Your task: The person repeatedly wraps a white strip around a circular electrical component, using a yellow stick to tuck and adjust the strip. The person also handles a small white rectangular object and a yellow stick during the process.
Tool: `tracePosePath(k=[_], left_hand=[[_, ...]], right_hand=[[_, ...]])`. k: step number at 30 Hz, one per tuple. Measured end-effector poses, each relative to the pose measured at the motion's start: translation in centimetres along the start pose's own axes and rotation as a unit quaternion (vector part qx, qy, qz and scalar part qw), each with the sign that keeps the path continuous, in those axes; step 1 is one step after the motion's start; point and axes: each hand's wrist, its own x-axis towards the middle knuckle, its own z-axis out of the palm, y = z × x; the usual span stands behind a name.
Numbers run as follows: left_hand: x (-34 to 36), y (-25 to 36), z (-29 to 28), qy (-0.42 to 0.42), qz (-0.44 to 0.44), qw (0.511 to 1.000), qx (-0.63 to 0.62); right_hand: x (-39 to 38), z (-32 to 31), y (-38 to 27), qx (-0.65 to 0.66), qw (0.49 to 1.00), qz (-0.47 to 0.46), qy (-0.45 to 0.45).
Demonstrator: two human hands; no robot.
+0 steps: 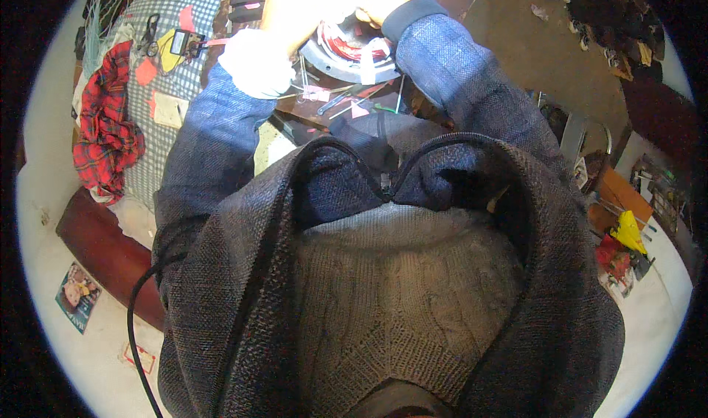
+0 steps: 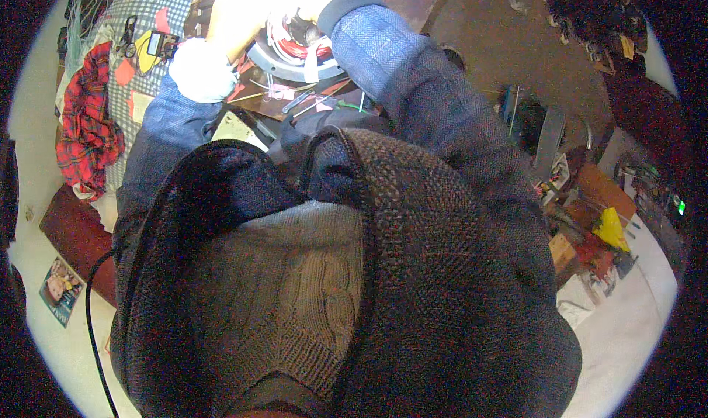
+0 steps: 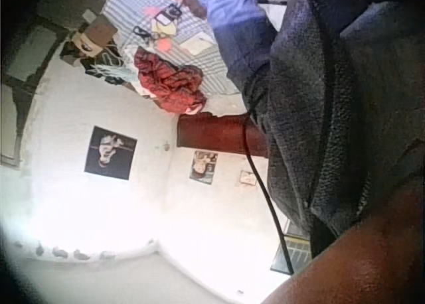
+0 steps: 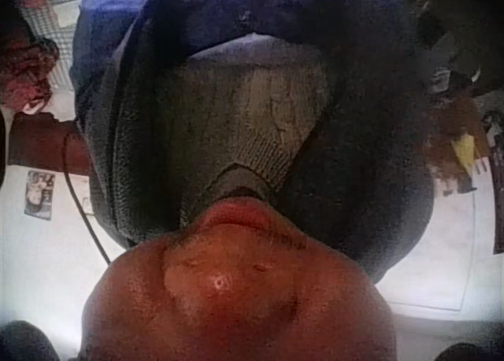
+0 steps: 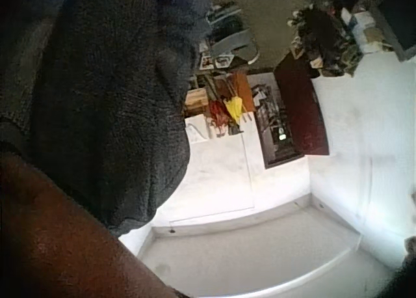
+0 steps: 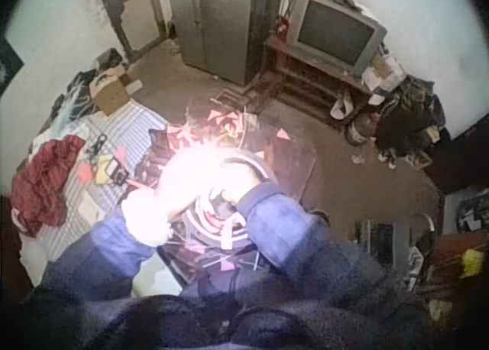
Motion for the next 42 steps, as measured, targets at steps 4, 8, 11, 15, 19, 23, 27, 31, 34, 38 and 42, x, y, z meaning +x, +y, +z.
tracePosePath(k=[4,8,11,15,19,23,27,31,34,38,42], left_hand=[[-0.8,-0.2,-1.5,0.008,-0.097,0.99,-0.101],[-2.9,0.4,-2.1,0.022,-0.16,0.978,-0.131],[-5.2,1.3,-2.7,-0.003,-0.205,0.977,-0.063],[-7.3,2.9,-3.0,-0.017,-0.113,0.978,0.175],[-7.9,3.2,-3.2,-0.059,-0.232,0.966,0.102],[-8.0,2.9,-4.3,-0.082,-0.222,0.971,0.02],[-8.3,3.7,-5.5,-0.153,-0.353,0.902,-0.196],[-7.8,5.2,-6.7,-0.077,-0.424,0.82,-0.377],[-7.0,6.0,-7.2,0.024,-0.373,0.778,-0.504],[-6.8,7.1,-7.1,0.074,-0.377,0.76,-0.525],[-7.5,7.5,-8.1,0.127,-0.34,0.713,-0.6]], right_hand=[[-1.4,0.5,-1.4,-0.029,0.999,-0.016,0.001],[-3.3,0.4,-1.5,-0.033,0.999,-0.015,0.009],[-3.6,0.6,-1.4,-0.022,1.0,-0.017,0.007],[-2.5,1.0,-1.0,-0.039,0.975,-0.211,0.057],[-1.2,1.0,-0.7,-0.075,0.941,-0.33,0.01],[-0.5,1.1,-1.2,-0.261,0.862,-0.434,0.03],[-1.0,1.4,-2.3,-0.171,0.896,-0.408,0.025],[-2.6,1.0,-3.0,0.004,0.949,-0.316,-0.014],[-3.3,0.9,-3.2,0.085,0.978,-0.191,-0.031],[-3.0,1.5,-3.2,0.056,0.984,-0.167,-0.009],[-2.8,1.9,-2.4,0.051,0.987,-0.154,0.008]])
